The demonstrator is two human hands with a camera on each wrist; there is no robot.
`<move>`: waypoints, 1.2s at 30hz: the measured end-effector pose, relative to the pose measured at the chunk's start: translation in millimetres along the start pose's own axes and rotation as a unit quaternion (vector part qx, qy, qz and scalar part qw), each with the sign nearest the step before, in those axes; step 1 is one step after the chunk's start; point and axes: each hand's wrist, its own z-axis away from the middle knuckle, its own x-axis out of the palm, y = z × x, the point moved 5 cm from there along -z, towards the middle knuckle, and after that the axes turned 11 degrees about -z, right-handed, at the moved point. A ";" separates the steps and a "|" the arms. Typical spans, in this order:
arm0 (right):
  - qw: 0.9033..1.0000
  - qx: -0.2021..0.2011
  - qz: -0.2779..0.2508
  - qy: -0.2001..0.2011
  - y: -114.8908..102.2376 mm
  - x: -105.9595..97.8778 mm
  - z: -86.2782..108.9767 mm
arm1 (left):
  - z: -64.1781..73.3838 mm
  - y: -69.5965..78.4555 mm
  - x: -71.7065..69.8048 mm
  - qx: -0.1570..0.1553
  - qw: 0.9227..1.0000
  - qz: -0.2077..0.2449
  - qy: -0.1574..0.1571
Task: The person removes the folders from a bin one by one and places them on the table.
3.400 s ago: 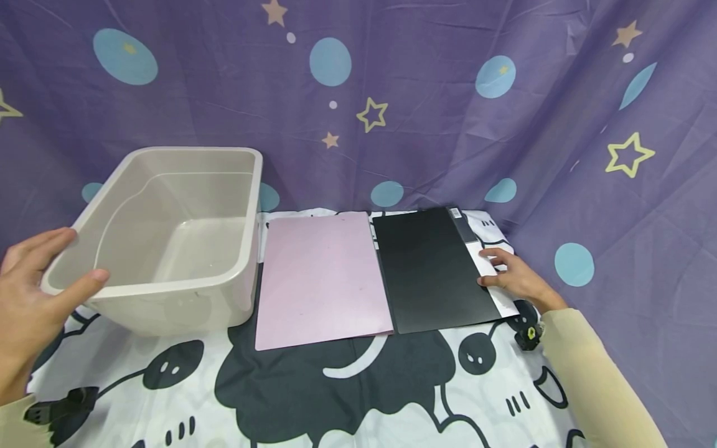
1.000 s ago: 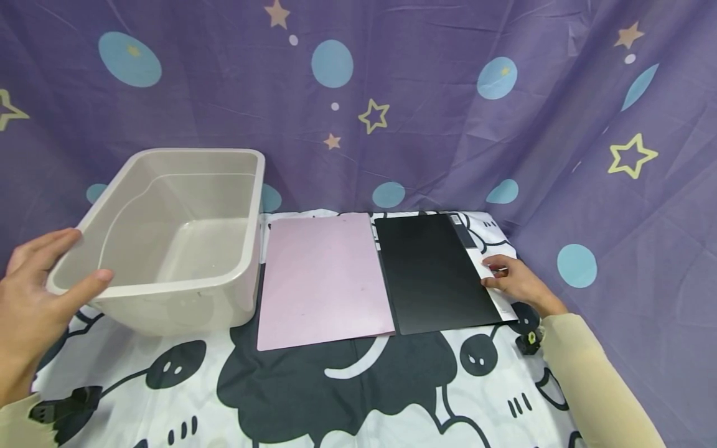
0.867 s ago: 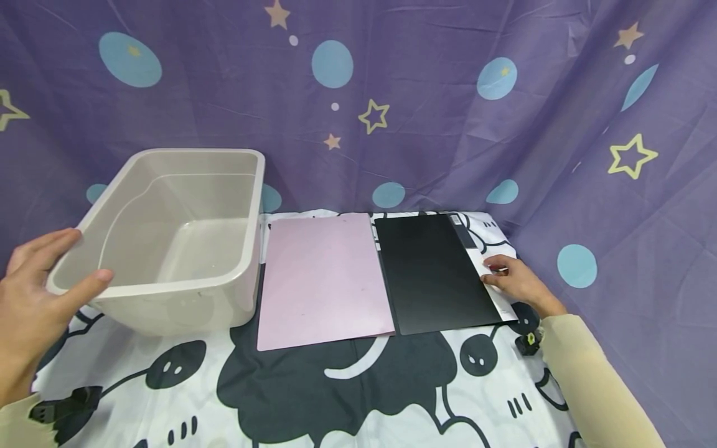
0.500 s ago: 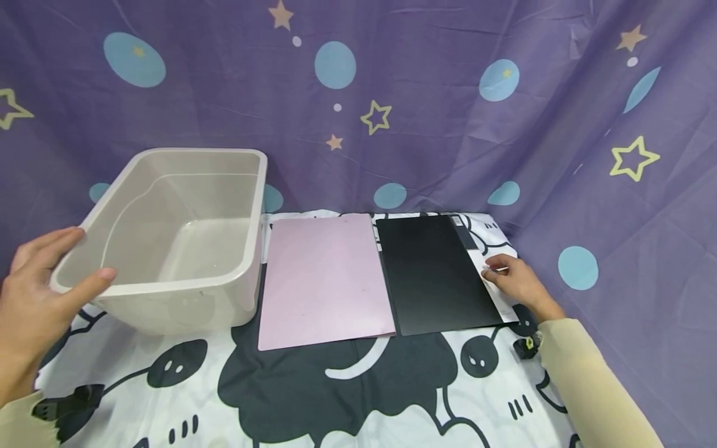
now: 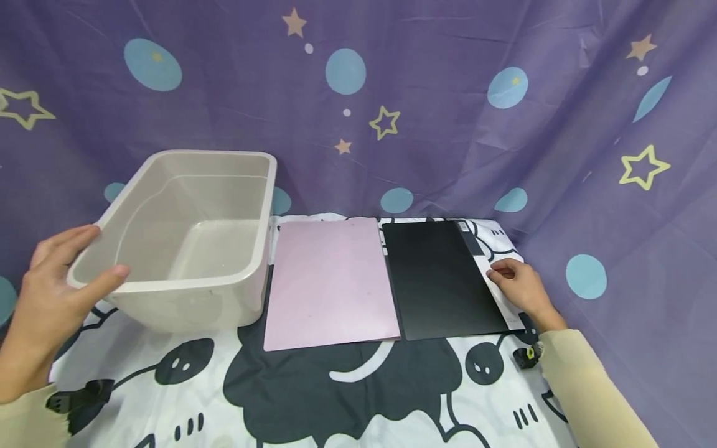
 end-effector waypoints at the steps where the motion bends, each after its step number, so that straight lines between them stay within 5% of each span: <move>1: 1.000 -0.002 0.000 0.005 -0.9 0.1 -0.3 | -0.1 -0.1 0.1 0.001 1.000 0.002 0.001; 9: 0.999 -0.017 -0.015 0.034 -11.6 3.5 -3.2 | -1.0 -1.0 -0.9 0.002 1.000 0.014 0.010; 20: 0.998 -0.029 -0.054 0.024 -36.5 12.7 5.1 | -3.6 -2.3 2.5 0.005 1.000 0.005 0.011; 36: 0.992 -0.067 -0.108 -0.005 -81.4 28.5 22.1 | -2.8 2.8 0.6 -0.003 0.996 0.041 0.085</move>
